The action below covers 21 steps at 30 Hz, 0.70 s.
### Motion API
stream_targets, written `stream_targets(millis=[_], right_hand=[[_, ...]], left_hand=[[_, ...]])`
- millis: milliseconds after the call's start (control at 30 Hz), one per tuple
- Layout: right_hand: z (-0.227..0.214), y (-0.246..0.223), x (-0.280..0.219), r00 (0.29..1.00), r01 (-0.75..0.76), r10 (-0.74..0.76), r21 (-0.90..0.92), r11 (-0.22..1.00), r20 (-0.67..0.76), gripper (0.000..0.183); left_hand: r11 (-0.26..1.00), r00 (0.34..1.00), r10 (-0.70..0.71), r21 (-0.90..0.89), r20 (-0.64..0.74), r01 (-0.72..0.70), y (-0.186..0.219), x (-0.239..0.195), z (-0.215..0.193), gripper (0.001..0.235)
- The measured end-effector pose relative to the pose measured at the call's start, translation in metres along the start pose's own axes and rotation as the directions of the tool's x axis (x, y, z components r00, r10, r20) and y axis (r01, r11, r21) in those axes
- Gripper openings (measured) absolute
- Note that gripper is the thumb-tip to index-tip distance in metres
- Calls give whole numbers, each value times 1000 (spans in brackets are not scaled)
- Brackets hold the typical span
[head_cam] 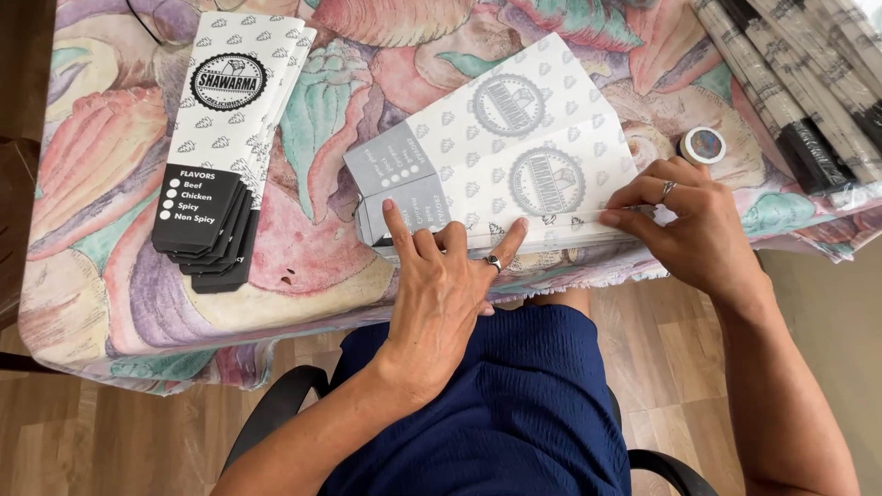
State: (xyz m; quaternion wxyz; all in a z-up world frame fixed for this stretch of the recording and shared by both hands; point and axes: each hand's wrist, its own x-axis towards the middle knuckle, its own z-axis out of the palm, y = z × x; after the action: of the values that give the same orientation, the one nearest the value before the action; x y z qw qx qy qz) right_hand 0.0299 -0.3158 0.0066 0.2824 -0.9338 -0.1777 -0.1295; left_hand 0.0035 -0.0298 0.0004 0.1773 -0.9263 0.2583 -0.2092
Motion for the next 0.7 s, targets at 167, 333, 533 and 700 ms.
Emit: stream_targets(millis=[167,333,533,700], right_hand=[[-2,-2,2,995,-100,102,117,988,-16,9],[-12,-25,16,962,-273,267,162,948,58,11],[-17,-16,13,857,-516,509,182,837,86,27],[-24,3,6,867,-483,479,470,739,136,24]], left_hand=[[1000,1000,-9,-23,21,9,1,0,0,126],[998,999,-23,-50,29,25,1,0,0,125],[998,1000,-25,-60,13,26,-1,0,-1,123],[996,1000,-24,-81,17,25,-1,3,-2,121]])
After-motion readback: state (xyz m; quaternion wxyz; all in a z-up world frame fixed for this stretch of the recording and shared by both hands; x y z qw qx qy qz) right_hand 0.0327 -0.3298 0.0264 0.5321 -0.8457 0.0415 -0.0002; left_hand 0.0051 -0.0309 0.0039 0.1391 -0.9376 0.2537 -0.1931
